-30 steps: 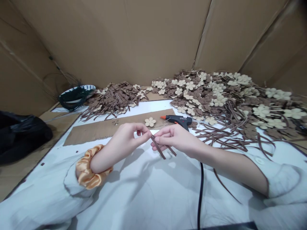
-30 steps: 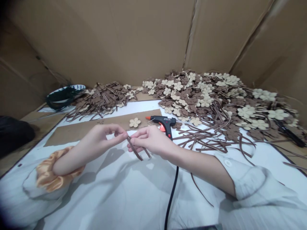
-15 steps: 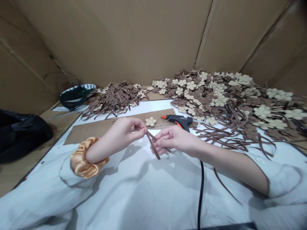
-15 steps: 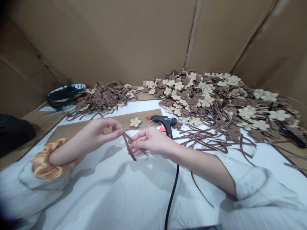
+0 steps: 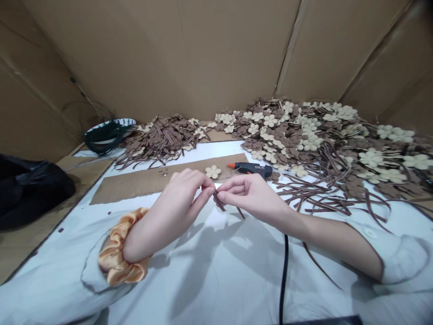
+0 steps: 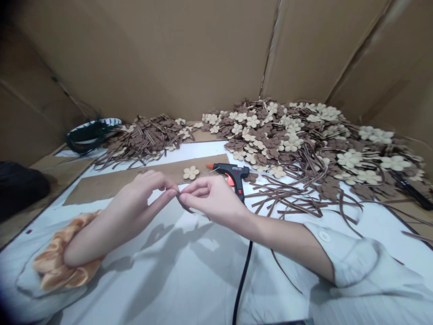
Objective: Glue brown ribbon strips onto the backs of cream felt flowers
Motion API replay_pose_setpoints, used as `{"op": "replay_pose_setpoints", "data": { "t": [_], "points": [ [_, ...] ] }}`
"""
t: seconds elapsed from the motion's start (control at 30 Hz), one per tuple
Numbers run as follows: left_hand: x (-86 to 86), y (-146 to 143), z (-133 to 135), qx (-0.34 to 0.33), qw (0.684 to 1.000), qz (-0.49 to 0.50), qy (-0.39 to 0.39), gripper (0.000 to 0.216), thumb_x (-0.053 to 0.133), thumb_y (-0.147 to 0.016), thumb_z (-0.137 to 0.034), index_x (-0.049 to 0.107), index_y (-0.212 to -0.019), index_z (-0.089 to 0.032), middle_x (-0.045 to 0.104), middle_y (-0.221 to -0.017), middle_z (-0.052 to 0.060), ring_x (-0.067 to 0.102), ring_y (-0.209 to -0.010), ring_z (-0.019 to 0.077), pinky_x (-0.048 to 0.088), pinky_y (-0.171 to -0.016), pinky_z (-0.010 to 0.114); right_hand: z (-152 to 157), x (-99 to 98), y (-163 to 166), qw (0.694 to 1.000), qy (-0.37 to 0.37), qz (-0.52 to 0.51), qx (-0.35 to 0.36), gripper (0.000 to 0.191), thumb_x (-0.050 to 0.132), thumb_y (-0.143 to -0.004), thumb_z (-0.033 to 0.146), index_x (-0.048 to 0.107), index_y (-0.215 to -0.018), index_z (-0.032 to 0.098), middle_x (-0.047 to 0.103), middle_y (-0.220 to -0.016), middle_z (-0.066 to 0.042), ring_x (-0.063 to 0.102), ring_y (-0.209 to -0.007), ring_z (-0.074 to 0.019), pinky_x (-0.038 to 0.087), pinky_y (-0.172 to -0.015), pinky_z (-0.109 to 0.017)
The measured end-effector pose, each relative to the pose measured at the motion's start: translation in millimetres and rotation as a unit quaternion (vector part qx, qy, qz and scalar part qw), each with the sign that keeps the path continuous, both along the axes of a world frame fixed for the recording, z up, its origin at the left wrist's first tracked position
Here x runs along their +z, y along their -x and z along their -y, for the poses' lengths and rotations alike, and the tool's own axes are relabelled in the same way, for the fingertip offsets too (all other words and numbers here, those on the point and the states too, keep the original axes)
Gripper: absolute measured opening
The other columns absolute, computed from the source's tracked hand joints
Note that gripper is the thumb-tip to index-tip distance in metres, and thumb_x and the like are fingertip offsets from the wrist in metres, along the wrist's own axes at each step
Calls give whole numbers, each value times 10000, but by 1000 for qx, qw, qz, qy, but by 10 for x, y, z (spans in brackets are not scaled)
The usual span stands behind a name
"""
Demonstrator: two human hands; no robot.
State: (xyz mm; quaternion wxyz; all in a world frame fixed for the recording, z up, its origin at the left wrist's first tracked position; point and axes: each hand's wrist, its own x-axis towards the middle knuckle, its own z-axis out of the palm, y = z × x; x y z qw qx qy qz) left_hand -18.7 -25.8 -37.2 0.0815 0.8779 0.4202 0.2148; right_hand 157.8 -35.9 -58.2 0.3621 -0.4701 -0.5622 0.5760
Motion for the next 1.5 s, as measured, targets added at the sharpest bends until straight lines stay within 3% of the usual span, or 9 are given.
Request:
{"op": "replay_pose_setpoints", "data": {
  "t": [0.27, 0.43, 0.63, 0.73, 0.83, 0.93, 1.07, 1.13, 1.5],
  "points": [
    [-10, -31, 46, 5, 999, -25, -21, 226, 405, -902, -262, 539, -735, -189, 576, -708, -3, 485, -676, 161, 320, -688, 299, 29, 14, 9, 1000, 3, -10, 12, 164, 631, -738, 290, 639, -754, 127, 663, -653, -31, 522, -484, -75, 324, -397, -166],
    [-25, -35, 80, -7, 997, -32, -63, 209, 411, -904, -229, 506, -723, -183, 559, -693, -6, 475, -679, 159, 302, -702, 310, 56, -5, 21, 1000, -13, -16, 13, 156, 615, -751, 282, 625, -714, 132, 646, -618, -25, 540, -501, -87, 352, -406, -171],
    [-84, -52, 128, 3, 994, -29, -109, 194, 400, -902, -205, 462, -720, -182, 540, -703, 9, 472, -707, 170, 306, -694, 316, 85, 0, 52, 997, -74, -20, 0, 123, 595, -763, 222, 588, -677, 134, 642, -646, -24, 589, -595, -100, 466, -578, -207],
    [-105, -79, 136, 6, 997, 9, -81, 205, 381, -905, -213, 438, -709, -190, 531, -717, 13, 474, -708, 169, 332, -674, 300, 93, 5, 54, 994, -97, -41, -4, 92, 582, -767, 192, 578, -692, 140, 637, -660, -18, 602, -635, -106, 478, -621, -217],
    [-151, -71, 17, 4, 997, 80, -2, 210, 365, -917, -257, 456, -740, -193, 543, -737, 8, 498, -700, 154, 373, -662, 271, 80, 3, 36, 993, -108, -46, -16, 58, 562, -762, 142, 568, -705, 150, 646, -674, -12, 611, -647, -105, 482, -629, -215],
    [-284, -13, -272, 44, 992, 113, 38, 219, 344, -920, -293, 514, -840, -181, 576, -816, 32, 533, -772, 170, 409, -714, 280, 35, -33, 14, 997, -72, -29, -19, 65, 563, -759, 143, 556, -696, 156, 647, -661, -12, 625, -640, -110, 484, -609, -212],
    [-537, 46, -676, 64, 995, 41, 60, 312, 316, -898, -232, 522, -1113, -139, 549, -1071, 112, 481, -1048, 234, 376, -922, 389, -52, -121, 7, 1000, 8, 5, -9, 69, 569, -751, 149, 541, -689, 160, 595, -624, 12, 661, -624, -125, 481, -526, -187],
    [-618, 40, -765, 61, 995, 17, 74, 340, 325, -882, -208, 530, -1148, -146, 527, -1112, 123, 457, -1083, 254, 355, -947, 429, -88, -156, 6, 1000, 25, 12, -12, 73, 573, -748, 146, 532, -689, 161, 580, -634, 17, 678, -637, -133, 492, -515, -178],
    [-625, 15, -585, 81, 990, 41, 109, 221, 408, -841, -215, 532, -1017, -165, 619, -981, 78, 537, -957, 238, 407, -875, 402, -138, -246, 36, 997, 75, 27, -17, 134, 575, -750, 107, 475, -681, 163, 664, -756, -57, 695, -658, -144, 490, -456, -143]
  ]
}}
